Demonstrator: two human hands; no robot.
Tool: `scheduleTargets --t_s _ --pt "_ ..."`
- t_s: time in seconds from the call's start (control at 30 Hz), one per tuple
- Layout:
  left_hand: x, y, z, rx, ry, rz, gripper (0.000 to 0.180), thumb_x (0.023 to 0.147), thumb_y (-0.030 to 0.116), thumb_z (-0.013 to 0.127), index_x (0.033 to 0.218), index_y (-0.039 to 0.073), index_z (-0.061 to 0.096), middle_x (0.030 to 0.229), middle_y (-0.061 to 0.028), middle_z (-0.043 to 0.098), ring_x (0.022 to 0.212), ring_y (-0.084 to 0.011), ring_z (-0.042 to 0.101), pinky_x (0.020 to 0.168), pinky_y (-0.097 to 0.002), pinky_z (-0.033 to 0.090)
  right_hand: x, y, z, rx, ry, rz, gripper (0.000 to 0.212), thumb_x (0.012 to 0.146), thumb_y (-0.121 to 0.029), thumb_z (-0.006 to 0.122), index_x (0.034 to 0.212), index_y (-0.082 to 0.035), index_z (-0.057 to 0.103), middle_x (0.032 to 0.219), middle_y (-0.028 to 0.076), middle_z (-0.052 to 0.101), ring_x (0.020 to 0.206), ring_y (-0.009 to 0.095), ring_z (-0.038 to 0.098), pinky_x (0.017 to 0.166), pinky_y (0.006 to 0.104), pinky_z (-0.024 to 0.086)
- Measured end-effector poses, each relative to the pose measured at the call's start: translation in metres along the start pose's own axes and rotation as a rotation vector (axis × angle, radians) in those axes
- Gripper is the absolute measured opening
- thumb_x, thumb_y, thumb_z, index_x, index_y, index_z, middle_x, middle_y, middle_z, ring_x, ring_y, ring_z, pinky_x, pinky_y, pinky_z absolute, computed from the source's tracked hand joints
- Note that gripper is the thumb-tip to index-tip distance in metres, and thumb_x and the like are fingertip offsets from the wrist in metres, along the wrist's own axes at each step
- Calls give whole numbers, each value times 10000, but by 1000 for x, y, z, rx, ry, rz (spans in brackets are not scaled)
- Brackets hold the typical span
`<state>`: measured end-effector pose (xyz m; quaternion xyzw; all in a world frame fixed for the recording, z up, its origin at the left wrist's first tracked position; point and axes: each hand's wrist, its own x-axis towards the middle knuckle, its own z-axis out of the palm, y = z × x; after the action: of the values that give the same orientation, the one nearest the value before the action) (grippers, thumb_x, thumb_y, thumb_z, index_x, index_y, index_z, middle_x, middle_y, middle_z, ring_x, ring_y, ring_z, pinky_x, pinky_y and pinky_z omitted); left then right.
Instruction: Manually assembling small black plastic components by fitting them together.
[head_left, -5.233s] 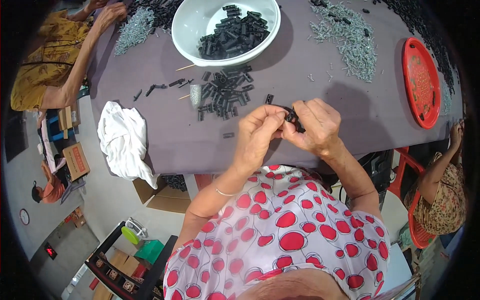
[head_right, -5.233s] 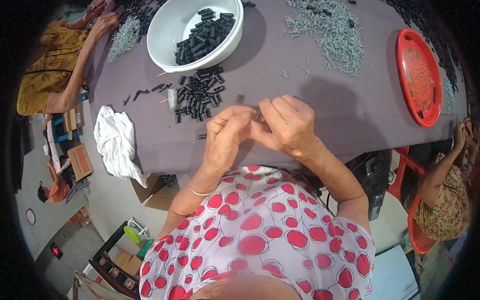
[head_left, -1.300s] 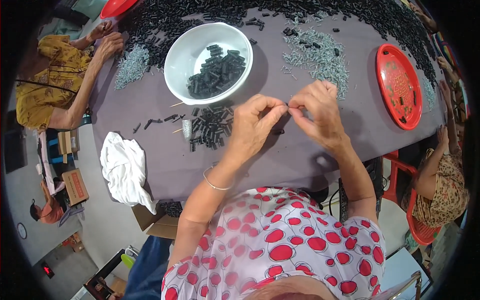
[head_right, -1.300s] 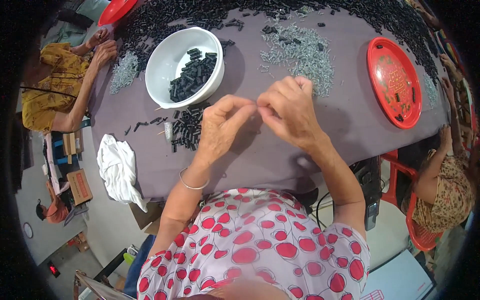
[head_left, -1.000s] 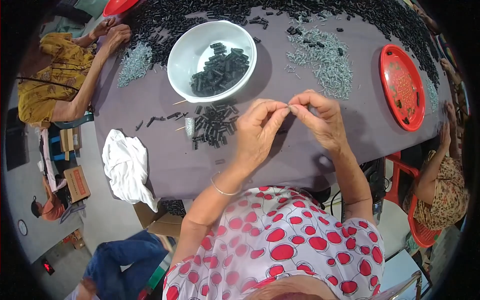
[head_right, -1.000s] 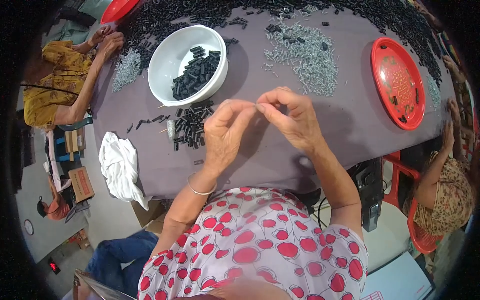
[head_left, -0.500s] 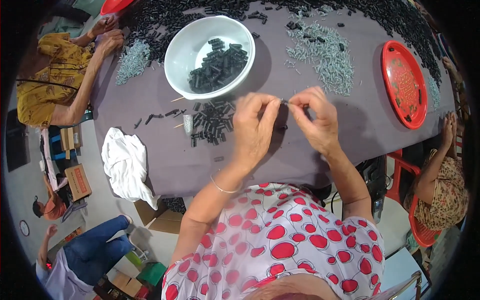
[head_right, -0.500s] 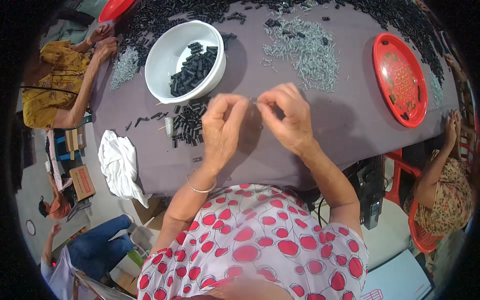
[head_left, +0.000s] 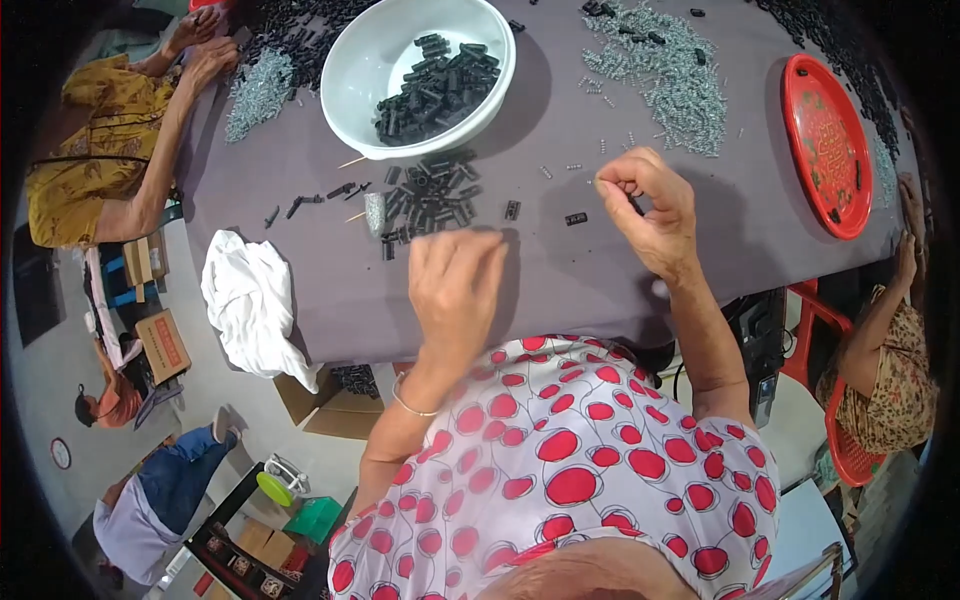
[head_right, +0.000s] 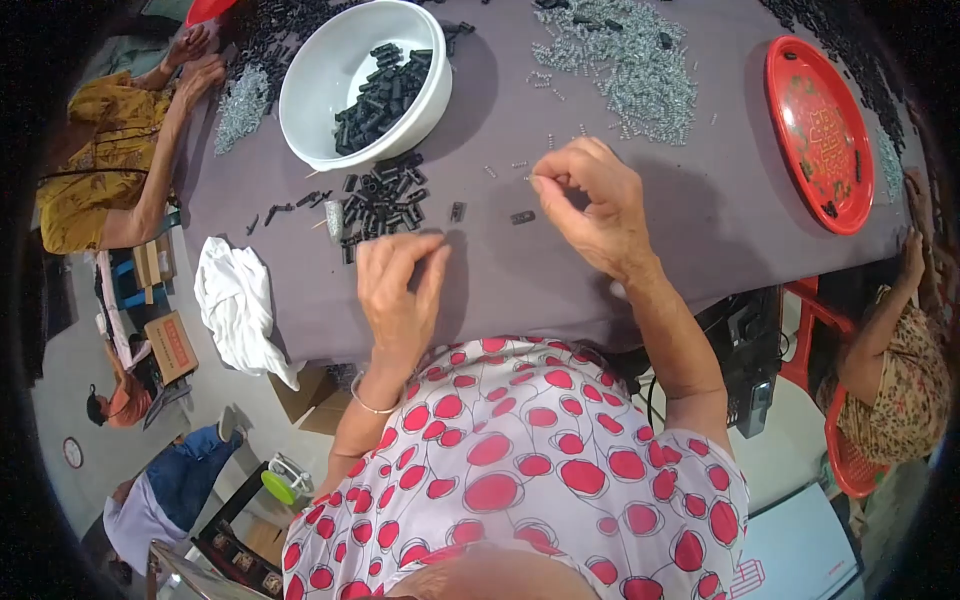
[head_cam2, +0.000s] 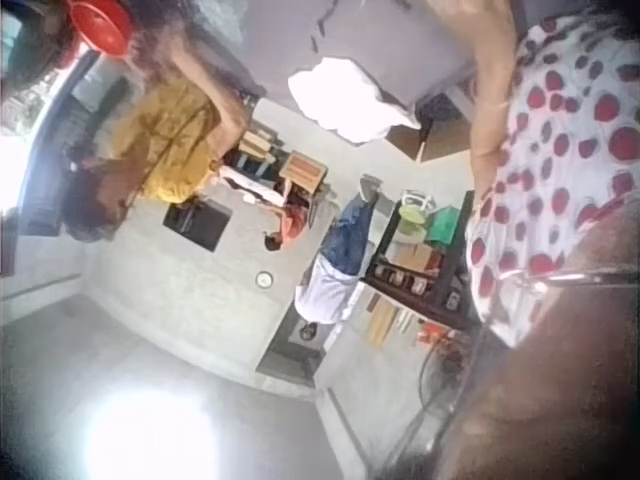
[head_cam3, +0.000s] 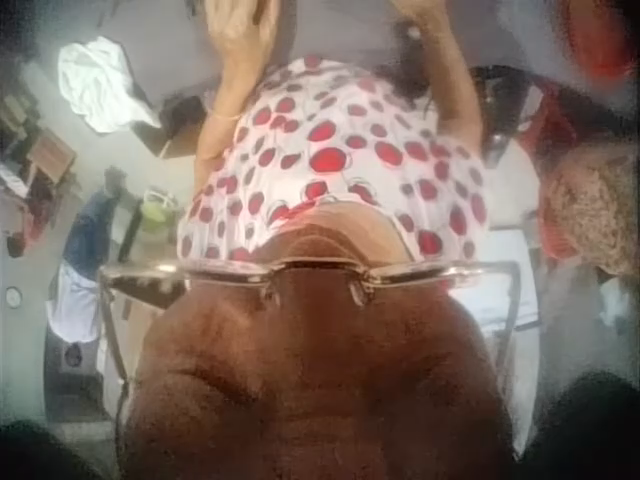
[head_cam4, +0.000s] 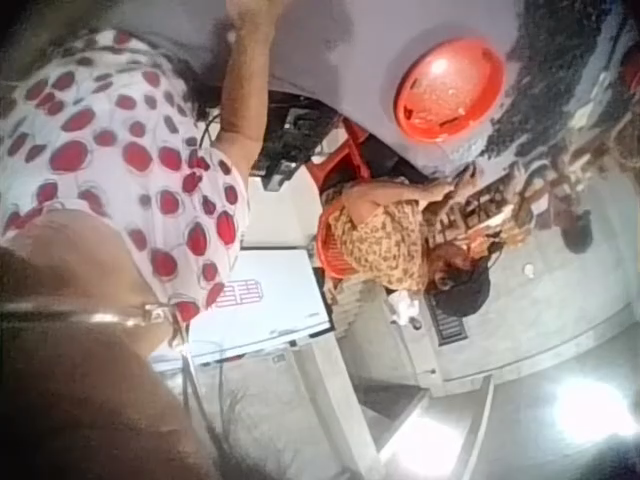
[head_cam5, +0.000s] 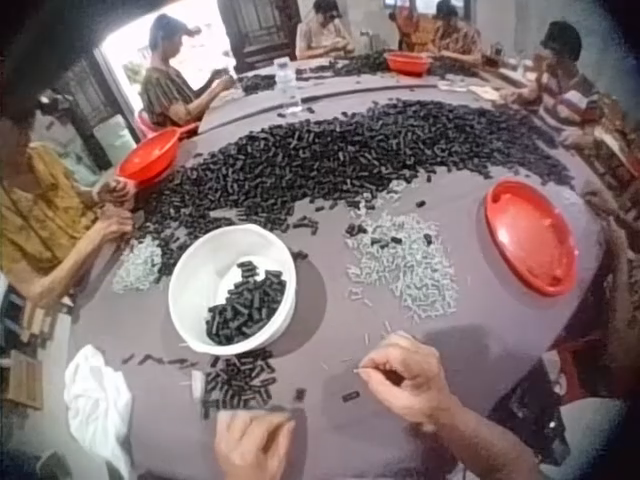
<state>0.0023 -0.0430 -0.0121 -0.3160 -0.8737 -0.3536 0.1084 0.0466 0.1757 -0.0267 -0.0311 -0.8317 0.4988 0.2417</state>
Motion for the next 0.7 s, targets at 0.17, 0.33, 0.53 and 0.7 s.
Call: scheduleTargets --t_s 0.17,0.33,0.53,0.7 --pt "12 15 11 -25 -71 93 201 677 18 728 862 60 660 801 -55 578 749 -240 509 656 -341 426 -1 -3 1 25 -23 56 95 752 18 645 815 -38 601 730 29 565 654 130 533 589 257 434" --pt "28 24 41 -34 -136 185 215 680 45 716 886 66 658 807 -60 574 751 -256 505 660 -355 427 -1 -5 0 36 -10 74 87 757 9 646 819 -35 605 729 28 564 640 125 527 585 254 431" --pt "29 25 32 -327 -179 6 214 693 25 717 894 37 644 835 -62 584 719 -183 544 620 -291 444 0 -2 1 29 -5 61 85 761 5 648 821 -37 606 730 26 564 633 115 516 579 248 421" --pt "20 27 15 -1065 -244 -626 171 774 -21 702 938 -22 653 867 -6 594 738 -47 526 637 -188 462 -2 0 0 99 -9 69 100 754 12 650 825 -43 607 736 14 564 634 99 497 583 235 400"
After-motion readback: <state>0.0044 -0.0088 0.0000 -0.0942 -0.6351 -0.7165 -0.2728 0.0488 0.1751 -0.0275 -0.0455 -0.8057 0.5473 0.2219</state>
